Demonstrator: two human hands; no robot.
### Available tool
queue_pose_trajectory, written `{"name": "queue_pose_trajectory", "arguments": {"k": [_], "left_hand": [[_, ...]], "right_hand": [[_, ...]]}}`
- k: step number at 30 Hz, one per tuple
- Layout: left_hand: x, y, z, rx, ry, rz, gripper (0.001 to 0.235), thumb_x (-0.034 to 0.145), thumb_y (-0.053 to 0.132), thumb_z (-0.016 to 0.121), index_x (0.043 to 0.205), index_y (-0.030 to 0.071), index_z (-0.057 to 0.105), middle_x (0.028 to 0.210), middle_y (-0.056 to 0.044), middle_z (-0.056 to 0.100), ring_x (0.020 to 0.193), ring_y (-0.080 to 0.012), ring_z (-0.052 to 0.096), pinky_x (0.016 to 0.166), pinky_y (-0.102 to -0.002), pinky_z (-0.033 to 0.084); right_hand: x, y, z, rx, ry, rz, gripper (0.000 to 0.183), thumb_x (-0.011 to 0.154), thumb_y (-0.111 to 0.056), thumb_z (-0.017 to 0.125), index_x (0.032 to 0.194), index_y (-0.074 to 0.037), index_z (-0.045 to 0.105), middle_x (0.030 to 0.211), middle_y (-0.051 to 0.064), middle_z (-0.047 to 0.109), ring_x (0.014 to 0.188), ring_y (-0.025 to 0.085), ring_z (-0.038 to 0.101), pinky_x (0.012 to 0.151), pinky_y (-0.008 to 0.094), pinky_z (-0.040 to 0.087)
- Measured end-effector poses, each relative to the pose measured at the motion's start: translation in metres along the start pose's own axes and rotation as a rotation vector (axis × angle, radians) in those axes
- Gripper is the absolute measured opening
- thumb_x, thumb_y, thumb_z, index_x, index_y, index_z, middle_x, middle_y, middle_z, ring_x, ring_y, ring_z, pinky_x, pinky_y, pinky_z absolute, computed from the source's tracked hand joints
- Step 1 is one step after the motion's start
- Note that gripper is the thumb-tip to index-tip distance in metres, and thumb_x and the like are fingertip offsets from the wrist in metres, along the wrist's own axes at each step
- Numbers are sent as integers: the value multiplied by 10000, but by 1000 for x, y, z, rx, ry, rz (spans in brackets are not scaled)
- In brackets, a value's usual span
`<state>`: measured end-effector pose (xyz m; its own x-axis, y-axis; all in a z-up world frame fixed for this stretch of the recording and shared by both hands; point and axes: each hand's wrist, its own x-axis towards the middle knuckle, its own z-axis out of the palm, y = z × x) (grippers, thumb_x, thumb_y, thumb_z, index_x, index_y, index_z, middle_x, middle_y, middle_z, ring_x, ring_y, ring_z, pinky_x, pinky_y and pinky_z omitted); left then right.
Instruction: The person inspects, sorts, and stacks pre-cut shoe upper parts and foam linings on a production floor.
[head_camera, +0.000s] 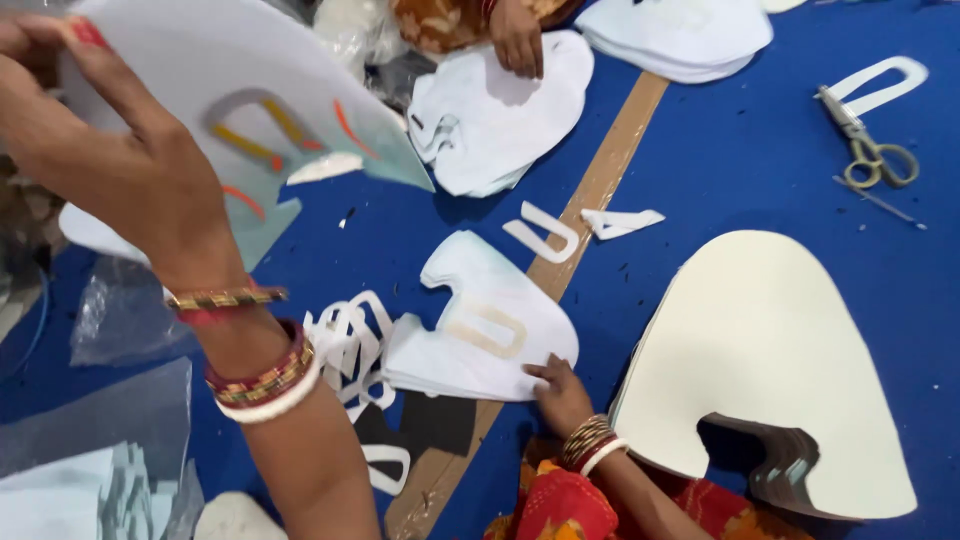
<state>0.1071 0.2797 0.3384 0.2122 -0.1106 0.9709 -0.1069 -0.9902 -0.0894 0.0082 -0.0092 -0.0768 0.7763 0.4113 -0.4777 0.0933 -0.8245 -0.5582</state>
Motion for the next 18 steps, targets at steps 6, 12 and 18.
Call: {"name": "queue_pose_trajectory", "arguments": {"k": [6,12,18], "left_hand": [[-4,121,-17,-371,-122,-147,85,1162,87,570,1185,5,572,1140,-126,608,985,-249,613,856,-297,490],[-15,210,-31,-856,-349,-5,188,1038,21,733,1132,98,590,951,-56,699,915,-221,708,810,-300,542],[-51,256,-20,-1155,-571,-286,714,750,237,954,1301,154,507,1217,-56,594,1125,-232,673,946,-348,563]], "right_hand": [[-100,-70,-184,819,679,-369,834,827,-206,772,1546,-106,361,1638,156,367,1513,326,380,1187,456,361],[-111,-46,-305,251,1226,-525,1105,684,-252,901,1558,-45,257,1418,220,468,1289,388,439,1077,483,379],[-157,41,-362,213,871,-574,257,864,-106,776,1115,-59,744,1049,97,717,929,226,737,785,326,585]]}}
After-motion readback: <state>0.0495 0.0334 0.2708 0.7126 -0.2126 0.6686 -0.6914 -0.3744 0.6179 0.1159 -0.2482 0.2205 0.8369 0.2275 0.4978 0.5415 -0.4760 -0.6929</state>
